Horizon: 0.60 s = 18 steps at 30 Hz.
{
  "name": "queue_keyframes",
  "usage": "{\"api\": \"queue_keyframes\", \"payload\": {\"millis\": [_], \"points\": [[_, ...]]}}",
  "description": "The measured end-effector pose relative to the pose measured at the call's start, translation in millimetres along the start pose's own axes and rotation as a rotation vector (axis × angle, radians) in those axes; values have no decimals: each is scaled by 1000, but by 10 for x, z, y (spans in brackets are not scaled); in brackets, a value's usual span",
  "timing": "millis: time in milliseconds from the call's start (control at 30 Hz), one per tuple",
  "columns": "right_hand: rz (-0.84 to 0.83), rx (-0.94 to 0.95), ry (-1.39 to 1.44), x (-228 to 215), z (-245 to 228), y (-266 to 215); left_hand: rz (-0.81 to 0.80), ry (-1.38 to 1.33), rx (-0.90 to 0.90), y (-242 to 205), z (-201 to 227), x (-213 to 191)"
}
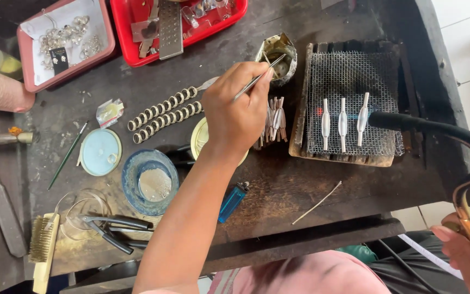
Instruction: A person uses a blowtorch and tweezers to heat and position small metal jewelry components on a soldering mesh at a workshop bench.
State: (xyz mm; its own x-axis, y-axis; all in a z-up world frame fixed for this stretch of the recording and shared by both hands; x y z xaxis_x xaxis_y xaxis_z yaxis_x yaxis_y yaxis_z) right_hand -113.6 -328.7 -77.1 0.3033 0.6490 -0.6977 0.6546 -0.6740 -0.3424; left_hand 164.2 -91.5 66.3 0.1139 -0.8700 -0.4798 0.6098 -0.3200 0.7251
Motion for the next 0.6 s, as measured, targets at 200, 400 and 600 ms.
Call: {"api": "queue_keyframes", "payload": {"millis": [200,400,600], "points": [[5,-19,-43,-37,-70,-41,-62,145,-16,27,-204,208],[9,-29,23,-35,-33,-61,-80,187,-58,23,-261,246],[1,45,54,-23,49,-37,-24,60,-37,69,-106,8]]}}
Point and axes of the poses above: each hand's wrist, its own y-axis towards the middle knuckle, its own x-axis out of the palm, z = x × y, the point moved 9 cm from there along y, towards the middle knuckle, and after that the axes turned 2 degrees about -x, right-handed, at the moved point
